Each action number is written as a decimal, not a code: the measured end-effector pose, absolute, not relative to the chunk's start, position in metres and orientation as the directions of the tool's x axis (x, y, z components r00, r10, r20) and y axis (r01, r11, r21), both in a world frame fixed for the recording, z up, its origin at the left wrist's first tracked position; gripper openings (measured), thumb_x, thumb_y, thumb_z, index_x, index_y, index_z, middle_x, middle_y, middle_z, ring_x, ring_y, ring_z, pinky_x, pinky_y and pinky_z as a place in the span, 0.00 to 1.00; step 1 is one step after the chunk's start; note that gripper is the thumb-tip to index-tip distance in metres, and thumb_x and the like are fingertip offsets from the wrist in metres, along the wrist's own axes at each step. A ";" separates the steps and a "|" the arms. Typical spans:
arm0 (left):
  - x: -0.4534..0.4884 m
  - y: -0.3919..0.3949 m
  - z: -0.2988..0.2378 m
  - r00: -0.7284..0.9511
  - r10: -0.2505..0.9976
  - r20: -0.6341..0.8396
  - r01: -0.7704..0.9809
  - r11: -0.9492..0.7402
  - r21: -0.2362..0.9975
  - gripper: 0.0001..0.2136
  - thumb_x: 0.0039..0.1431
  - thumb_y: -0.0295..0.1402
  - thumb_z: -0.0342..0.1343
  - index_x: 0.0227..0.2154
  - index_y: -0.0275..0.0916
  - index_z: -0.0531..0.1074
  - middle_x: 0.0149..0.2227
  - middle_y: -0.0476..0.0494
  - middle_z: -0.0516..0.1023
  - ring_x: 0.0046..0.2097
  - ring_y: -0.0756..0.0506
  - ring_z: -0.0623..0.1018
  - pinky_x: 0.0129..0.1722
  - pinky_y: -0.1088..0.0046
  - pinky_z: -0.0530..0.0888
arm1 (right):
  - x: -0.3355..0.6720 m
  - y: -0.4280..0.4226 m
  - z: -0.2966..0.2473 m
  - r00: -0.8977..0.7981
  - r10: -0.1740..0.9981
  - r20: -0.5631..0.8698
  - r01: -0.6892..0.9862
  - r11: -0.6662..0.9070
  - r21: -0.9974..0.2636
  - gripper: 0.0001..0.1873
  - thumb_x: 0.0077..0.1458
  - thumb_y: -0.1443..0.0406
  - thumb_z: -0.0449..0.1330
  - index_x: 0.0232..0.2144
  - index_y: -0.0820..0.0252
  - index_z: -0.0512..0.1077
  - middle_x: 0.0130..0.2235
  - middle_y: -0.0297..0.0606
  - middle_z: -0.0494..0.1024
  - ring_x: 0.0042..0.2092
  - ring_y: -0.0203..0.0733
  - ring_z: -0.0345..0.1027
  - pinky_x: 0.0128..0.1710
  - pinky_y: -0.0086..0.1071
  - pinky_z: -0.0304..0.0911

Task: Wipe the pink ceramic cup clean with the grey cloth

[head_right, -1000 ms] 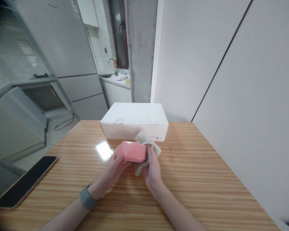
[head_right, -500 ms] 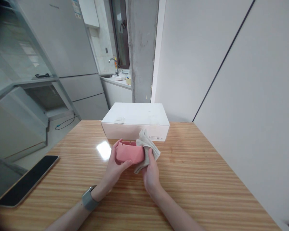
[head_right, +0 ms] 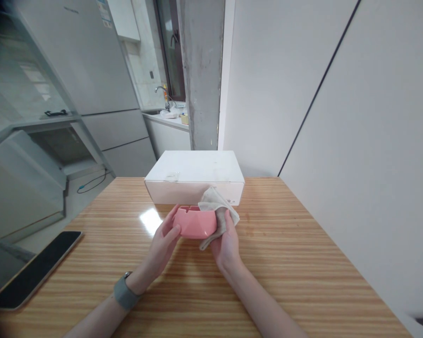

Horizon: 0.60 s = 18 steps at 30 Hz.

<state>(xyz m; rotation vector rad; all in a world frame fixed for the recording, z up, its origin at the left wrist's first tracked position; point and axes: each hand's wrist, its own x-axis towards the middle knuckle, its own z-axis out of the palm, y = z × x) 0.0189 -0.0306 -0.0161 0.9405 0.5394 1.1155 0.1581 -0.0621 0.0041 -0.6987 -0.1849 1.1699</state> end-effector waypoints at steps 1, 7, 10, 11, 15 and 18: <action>0.019 -0.031 -0.015 0.391 0.914 0.111 -0.521 0.120 0.845 0.31 0.52 0.41 0.65 0.59 0.42 0.66 0.59 0.36 0.70 0.62 0.35 0.67 0.61 0.58 0.63 | 0.157 -0.063 0.005 0.401 0.895 -0.195 -0.771 0.214 -0.600 0.16 0.55 0.53 0.61 0.38 0.57 0.76 0.38 0.37 0.84 0.42 0.46 0.78 0.41 0.37 0.76; 0.020 -0.035 -0.011 0.485 0.860 0.157 -0.594 0.192 0.781 0.34 0.48 0.48 0.67 0.58 0.42 0.67 0.59 0.35 0.70 0.61 0.34 0.67 0.60 0.55 0.64 | 0.150 -0.071 0.008 0.375 0.920 -0.117 -0.738 0.220 -0.638 0.17 0.52 0.51 0.64 0.38 0.57 0.77 0.42 0.39 0.83 0.47 0.48 0.76 0.41 0.37 0.76; 0.019 -0.037 -0.010 0.500 0.855 0.138 -0.604 0.230 0.763 0.34 0.48 0.47 0.67 0.58 0.43 0.66 0.56 0.36 0.72 0.60 0.34 0.69 0.59 0.55 0.66 | 0.149 -0.072 0.006 0.356 0.931 -0.083 -0.726 0.219 -0.652 0.18 0.53 0.51 0.62 0.40 0.56 0.77 0.45 0.39 0.82 0.49 0.47 0.76 0.41 0.36 0.76; 0.019 -0.036 -0.010 0.486 0.864 0.131 -0.607 0.226 0.762 0.33 0.48 0.46 0.67 0.58 0.43 0.67 0.56 0.37 0.73 0.60 0.35 0.69 0.59 0.56 0.66 | 0.149 -0.072 0.006 0.355 0.932 -0.070 -0.720 0.225 -0.656 0.18 0.53 0.50 0.62 0.41 0.55 0.77 0.45 0.38 0.82 0.49 0.47 0.76 0.40 0.36 0.76; 0.019 -0.034 -0.013 0.444 0.892 0.090 -0.601 0.222 0.768 0.29 0.51 0.43 0.65 0.56 0.42 0.68 0.56 0.38 0.73 0.59 0.37 0.70 0.59 0.59 0.66 | 0.149 -0.071 0.003 0.384 0.923 -0.039 -0.688 0.257 -0.679 0.19 0.51 0.51 0.64 0.42 0.55 0.77 0.45 0.37 0.83 0.48 0.46 0.76 0.37 0.32 0.76; 0.020 -0.032 -0.015 0.417 0.905 0.080 -0.594 0.205 0.778 0.27 0.52 0.41 0.65 0.55 0.42 0.68 0.56 0.38 0.72 0.58 0.38 0.70 0.58 0.60 0.67 | 0.148 -0.071 0.002 0.417 0.907 -0.066 -0.674 0.260 -0.692 0.21 0.49 0.51 0.66 0.42 0.55 0.77 0.42 0.36 0.83 0.46 0.46 0.77 0.35 0.30 0.75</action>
